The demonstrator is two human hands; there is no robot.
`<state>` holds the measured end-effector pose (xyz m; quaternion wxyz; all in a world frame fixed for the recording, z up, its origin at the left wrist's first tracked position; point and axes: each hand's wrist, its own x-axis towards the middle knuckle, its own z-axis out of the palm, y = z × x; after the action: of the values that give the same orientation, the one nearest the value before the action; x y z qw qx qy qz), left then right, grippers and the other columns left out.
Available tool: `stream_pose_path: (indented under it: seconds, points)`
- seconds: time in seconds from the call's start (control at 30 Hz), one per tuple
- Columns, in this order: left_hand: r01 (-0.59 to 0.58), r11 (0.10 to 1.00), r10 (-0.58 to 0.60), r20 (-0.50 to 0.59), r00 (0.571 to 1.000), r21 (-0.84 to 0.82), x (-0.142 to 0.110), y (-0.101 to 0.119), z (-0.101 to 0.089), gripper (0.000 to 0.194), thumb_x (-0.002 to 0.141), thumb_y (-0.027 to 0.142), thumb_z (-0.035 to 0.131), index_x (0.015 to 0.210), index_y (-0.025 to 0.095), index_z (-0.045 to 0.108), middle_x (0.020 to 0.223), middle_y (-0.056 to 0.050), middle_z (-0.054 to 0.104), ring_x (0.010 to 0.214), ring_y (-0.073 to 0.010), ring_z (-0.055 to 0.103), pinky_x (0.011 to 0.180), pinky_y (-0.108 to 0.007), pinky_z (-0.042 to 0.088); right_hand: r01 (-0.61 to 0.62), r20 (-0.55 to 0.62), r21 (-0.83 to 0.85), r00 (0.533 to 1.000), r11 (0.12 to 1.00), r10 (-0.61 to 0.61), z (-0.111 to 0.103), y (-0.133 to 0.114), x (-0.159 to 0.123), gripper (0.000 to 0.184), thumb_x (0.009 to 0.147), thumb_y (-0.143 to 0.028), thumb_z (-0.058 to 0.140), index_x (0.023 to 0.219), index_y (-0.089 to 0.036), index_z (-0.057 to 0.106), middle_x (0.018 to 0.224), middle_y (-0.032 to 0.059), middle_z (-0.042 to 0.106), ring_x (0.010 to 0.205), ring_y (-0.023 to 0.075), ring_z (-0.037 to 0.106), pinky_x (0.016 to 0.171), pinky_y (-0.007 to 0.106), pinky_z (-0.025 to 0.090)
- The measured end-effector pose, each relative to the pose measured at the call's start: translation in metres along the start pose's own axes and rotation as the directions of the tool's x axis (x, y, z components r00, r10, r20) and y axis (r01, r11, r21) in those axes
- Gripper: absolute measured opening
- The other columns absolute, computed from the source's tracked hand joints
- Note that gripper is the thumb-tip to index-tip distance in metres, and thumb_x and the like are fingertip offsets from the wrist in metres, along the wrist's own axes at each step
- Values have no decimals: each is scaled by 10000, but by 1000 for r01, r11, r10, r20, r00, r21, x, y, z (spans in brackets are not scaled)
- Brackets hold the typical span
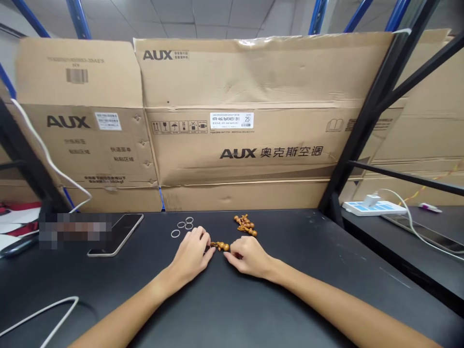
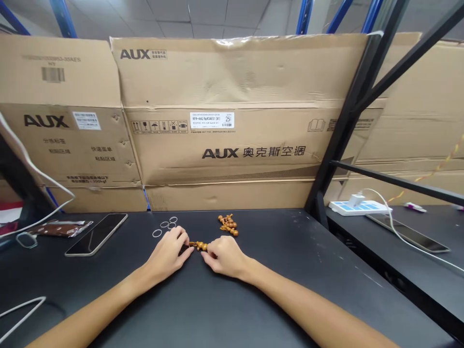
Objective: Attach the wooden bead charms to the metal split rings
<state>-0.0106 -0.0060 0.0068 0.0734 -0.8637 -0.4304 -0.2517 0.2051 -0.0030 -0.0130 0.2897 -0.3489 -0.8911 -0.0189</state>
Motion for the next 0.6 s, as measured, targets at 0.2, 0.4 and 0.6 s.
stream_pose_path:
  seconds: [0.2,0.4,0.6]
  points:
    - [-108,991,116,110,987,-77,-3,0,0,287,931,317,459,690,197,559,694,-19,556,641,-172,528,657,-306,418,8,71,49,997,999,-11,-5,-4,2,283,866,-278,524,601,-203,590,582,12,599,557,144,531,564,264,377]
    - [-40,986,61,129,990,-162,-5,-10,3,364,926,430,470,1207,222,569,1282,-87,560,1189,-272,493,991,-425,383,-145,158,53,978,988,135,-5,0,4,492,887,-495,509,1272,-190,543,1352,137,502,1244,298,440,1024,463,343]
    - [23,987,26,301,953,-157,-7,-21,3,537,935,521,393,1383,228,429,1474,-77,378,1363,-267,320,1117,-438,249,-239,347,95,918,966,193,-8,4,4,701,886,-624,413,1431,-186,361,1515,112,258,1399,302,205,1138,495,182]
